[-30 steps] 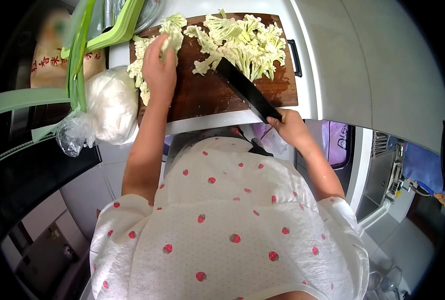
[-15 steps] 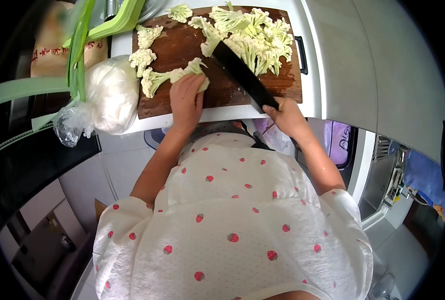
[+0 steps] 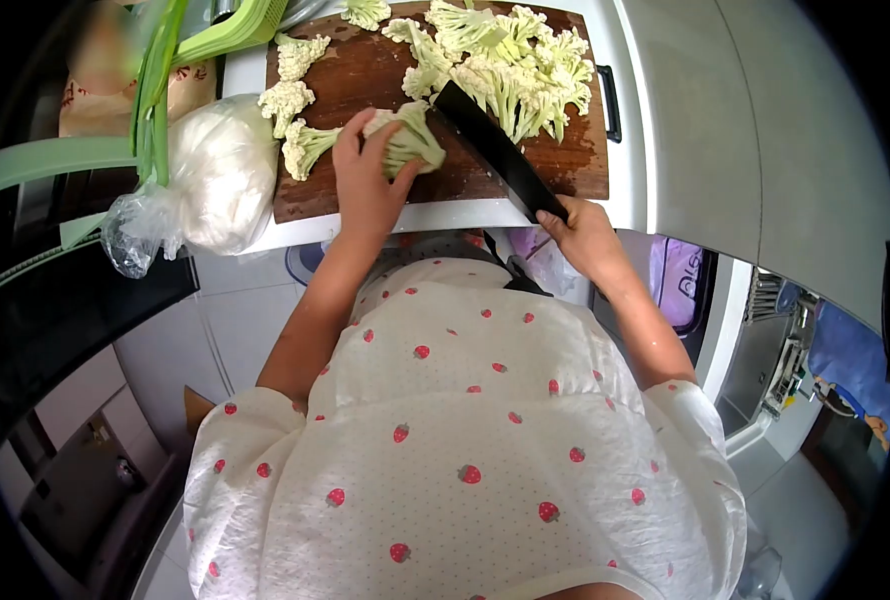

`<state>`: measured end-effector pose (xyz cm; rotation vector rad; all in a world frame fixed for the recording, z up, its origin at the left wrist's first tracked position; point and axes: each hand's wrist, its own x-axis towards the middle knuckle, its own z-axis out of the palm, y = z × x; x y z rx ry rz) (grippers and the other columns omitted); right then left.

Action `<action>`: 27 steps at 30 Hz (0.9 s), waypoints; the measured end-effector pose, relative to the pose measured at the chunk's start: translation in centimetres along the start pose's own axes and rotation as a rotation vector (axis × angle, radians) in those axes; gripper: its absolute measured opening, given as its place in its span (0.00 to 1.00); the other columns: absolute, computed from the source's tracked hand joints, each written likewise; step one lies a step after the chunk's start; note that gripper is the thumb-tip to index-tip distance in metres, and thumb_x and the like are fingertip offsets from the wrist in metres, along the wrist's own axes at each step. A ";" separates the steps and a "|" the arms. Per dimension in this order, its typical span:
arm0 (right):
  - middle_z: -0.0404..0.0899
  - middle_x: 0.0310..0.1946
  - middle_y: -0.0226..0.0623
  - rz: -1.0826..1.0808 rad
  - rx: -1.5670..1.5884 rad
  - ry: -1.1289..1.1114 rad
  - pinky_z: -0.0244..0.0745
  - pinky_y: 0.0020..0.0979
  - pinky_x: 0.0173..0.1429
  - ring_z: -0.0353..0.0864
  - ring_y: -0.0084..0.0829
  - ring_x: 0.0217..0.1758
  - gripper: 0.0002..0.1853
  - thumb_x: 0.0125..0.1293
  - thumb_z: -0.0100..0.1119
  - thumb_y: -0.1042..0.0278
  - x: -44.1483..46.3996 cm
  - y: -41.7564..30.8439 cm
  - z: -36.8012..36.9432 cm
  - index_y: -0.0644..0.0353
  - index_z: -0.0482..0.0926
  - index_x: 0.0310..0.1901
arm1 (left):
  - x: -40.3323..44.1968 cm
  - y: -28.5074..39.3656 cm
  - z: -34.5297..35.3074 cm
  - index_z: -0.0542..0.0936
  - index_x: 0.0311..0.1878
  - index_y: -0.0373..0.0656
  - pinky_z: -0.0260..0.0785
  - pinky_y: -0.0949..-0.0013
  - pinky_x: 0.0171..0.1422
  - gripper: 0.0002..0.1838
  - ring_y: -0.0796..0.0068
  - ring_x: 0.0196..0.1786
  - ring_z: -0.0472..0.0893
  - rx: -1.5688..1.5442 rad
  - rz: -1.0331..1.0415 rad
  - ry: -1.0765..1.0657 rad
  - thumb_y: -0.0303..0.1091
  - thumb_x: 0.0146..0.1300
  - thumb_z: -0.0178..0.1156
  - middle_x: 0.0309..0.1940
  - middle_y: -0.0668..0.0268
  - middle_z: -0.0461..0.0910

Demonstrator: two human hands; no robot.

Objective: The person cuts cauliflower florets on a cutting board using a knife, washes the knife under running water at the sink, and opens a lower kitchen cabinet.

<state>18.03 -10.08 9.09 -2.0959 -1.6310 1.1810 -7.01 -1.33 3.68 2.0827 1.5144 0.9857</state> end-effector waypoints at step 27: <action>0.77 0.23 0.54 0.056 -0.074 -0.026 0.72 0.44 0.36 0.78 0.53 0.31 0.13 0.65 0.56 0.63 -1.8 -2.8 -2.0 0.65 0.79 0.43 | 0.4 -0.9 2.4 0.71 0.58 0.41 0.67 0.62 0.58 0.31 0.56 0.53 0.75 -0.102 -0.108 0.030 0.29 0.49 0.71 0.51 0.56 0.76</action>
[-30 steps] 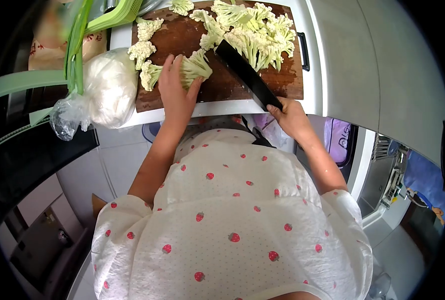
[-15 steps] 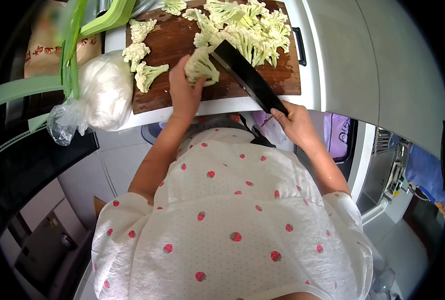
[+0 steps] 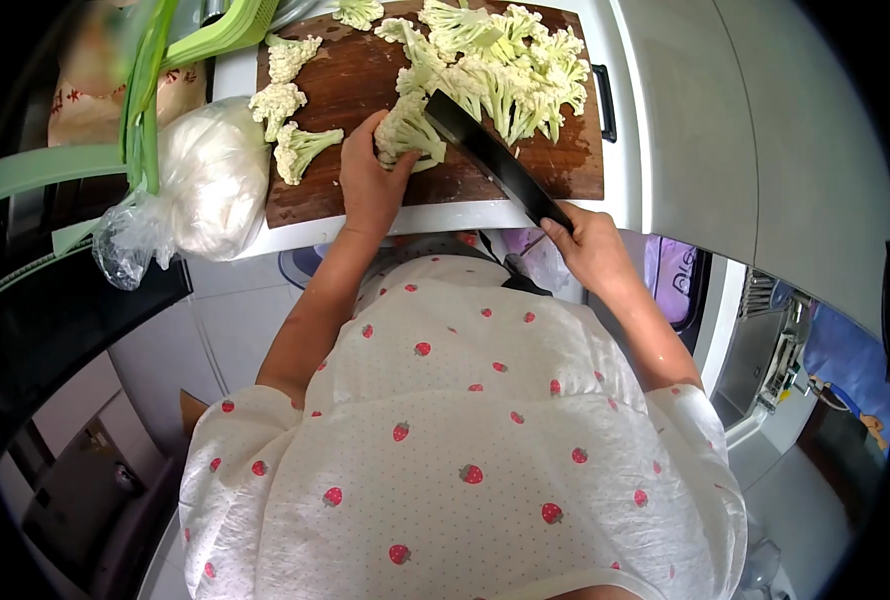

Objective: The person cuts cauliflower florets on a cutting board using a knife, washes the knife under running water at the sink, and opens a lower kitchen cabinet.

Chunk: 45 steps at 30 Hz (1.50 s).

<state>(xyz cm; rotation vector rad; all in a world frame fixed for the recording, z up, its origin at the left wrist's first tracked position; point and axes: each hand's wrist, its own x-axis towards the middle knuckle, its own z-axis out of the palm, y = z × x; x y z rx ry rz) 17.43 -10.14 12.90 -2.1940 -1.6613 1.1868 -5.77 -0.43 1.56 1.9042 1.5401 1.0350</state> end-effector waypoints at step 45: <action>0.78 0.25 0.52 0.069 0.031 -0.089 0.72 0.43 0.40 0.79 0.51 0.32 0.11 0.64 0.56 0.65 2.4 1.6 1.3 0.66 0.79 0.37 | 0.1 -1.8 -0.7 0.73 0.52 0.40 0.69 0.65 0.56 0.25 0.60 0.52 0.76 -0.278 0.066 0.030 0.24 0.48 0.70 0.50 0.57 0.75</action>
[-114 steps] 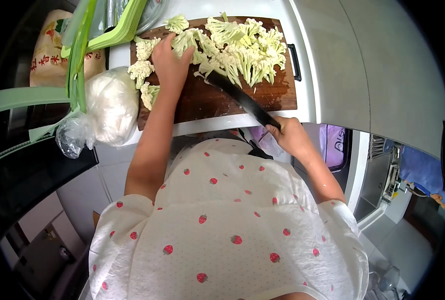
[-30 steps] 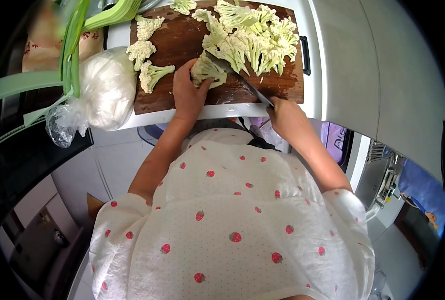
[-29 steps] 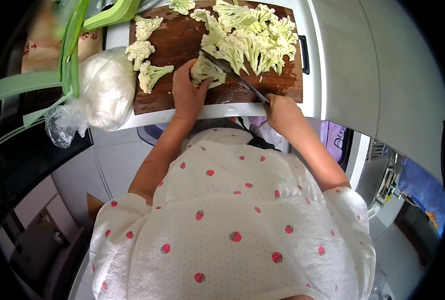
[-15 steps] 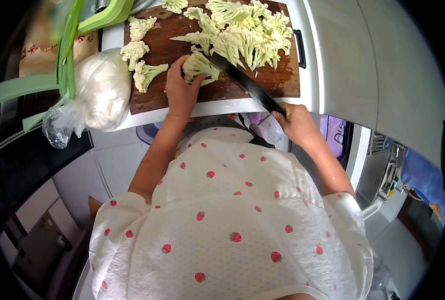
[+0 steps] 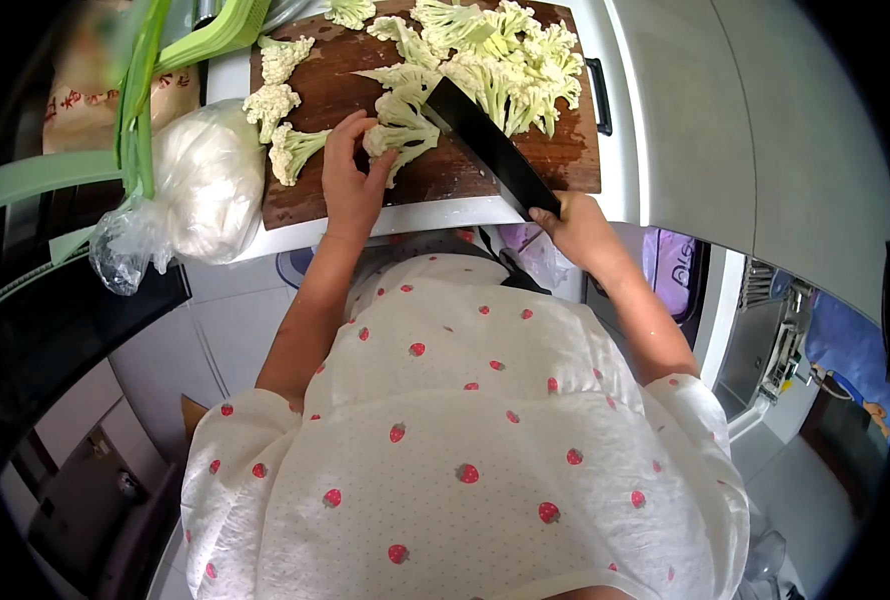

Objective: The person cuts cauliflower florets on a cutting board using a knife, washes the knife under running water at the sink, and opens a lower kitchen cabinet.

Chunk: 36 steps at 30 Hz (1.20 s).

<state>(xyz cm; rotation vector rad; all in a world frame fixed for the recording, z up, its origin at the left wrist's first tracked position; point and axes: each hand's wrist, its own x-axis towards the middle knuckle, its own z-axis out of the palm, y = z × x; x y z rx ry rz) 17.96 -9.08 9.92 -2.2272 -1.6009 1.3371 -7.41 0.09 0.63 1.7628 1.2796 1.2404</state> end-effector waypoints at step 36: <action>0.75 0.23 0.56 -0.073 -0.066 0.057 0.70 0.44 0.37 0.75 0.55 0.29 0.13 0.65 0.56 0.64 -1.9 -1.7 -1.0 0.69 0.78 0.35 | 1.0 -0.1 -1.3 0.73 0.52 0.41 0.68 0.64 0.57 0.20 0.57 0.52 0.77 -0.012 -0.068 -0.229 0.23 0.54 0.62 0.49 0.59 0.78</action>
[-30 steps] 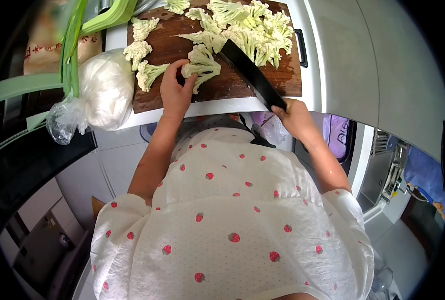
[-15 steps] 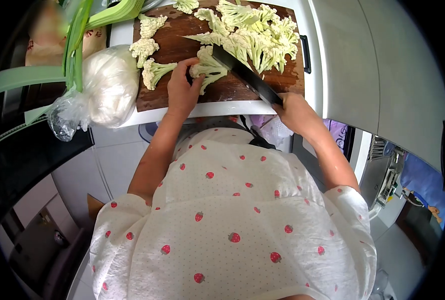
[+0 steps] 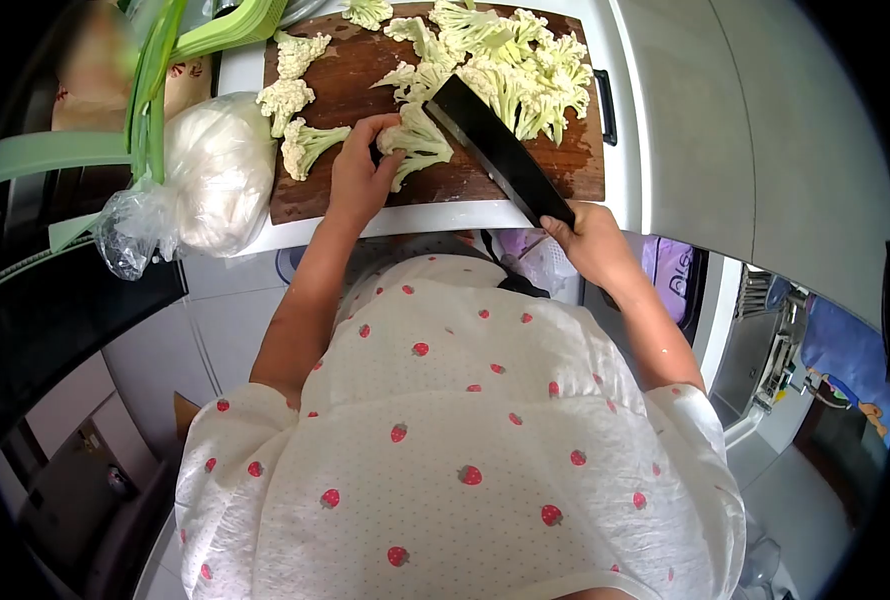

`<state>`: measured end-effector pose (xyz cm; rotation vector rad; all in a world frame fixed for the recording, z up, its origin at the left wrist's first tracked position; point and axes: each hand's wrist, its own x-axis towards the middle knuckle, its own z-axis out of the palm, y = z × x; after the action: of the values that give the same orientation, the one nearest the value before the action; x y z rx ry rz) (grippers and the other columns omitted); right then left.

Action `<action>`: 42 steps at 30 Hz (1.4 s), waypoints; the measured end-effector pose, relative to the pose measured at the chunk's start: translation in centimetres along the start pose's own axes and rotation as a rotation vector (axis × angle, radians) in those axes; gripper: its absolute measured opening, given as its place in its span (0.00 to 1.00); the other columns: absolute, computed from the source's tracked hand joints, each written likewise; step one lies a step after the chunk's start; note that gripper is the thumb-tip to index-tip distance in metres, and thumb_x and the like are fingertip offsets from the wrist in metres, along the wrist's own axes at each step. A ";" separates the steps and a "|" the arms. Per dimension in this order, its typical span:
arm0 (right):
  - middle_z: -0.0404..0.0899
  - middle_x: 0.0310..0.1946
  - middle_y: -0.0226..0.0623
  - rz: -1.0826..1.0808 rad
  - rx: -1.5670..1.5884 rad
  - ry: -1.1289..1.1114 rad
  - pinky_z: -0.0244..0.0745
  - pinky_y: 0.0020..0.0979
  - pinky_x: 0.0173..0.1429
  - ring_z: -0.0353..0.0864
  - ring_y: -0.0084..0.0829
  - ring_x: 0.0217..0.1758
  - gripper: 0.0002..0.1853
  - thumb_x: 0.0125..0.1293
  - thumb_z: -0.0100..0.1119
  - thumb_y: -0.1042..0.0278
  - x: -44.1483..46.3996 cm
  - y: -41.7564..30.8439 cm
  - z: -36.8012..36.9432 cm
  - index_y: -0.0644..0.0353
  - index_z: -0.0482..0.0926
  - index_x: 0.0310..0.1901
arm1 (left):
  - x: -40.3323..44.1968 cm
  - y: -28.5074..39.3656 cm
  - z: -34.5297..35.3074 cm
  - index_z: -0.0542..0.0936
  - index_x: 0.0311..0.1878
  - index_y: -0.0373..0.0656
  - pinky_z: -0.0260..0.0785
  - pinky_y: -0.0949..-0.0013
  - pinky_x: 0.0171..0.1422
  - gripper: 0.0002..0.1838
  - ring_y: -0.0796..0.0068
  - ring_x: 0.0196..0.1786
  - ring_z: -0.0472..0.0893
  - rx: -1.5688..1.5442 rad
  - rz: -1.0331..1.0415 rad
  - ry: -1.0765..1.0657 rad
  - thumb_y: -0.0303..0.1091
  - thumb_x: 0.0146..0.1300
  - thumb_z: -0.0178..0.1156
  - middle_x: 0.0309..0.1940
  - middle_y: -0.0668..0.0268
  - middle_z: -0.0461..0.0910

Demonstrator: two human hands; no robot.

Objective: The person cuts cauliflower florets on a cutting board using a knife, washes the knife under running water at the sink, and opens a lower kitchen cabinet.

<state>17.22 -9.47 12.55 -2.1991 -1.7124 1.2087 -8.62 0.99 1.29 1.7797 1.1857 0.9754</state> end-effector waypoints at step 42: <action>0.80 0.32 0.56 -0.047 -0.397 -0.036 0.74 0.46 0.45 0.80 0.54 0.39 0.08 0.59 0.55 0.71 2.2 -2.8 0.2 0.67 0.81 0.34 | -1.5 1.6 0.7 0.75 0.46 0.41 0.71 0.60 0.51 0.20 0.53 0.50 0.76 0.270 0.138 0.137 0.17 0.47 0.62 0.47 0.56 0.77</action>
<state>15.01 -6.60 12.75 -2.3328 -2.1647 0.9697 -7.86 -0.94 2.20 2.0567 1.3461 1.0724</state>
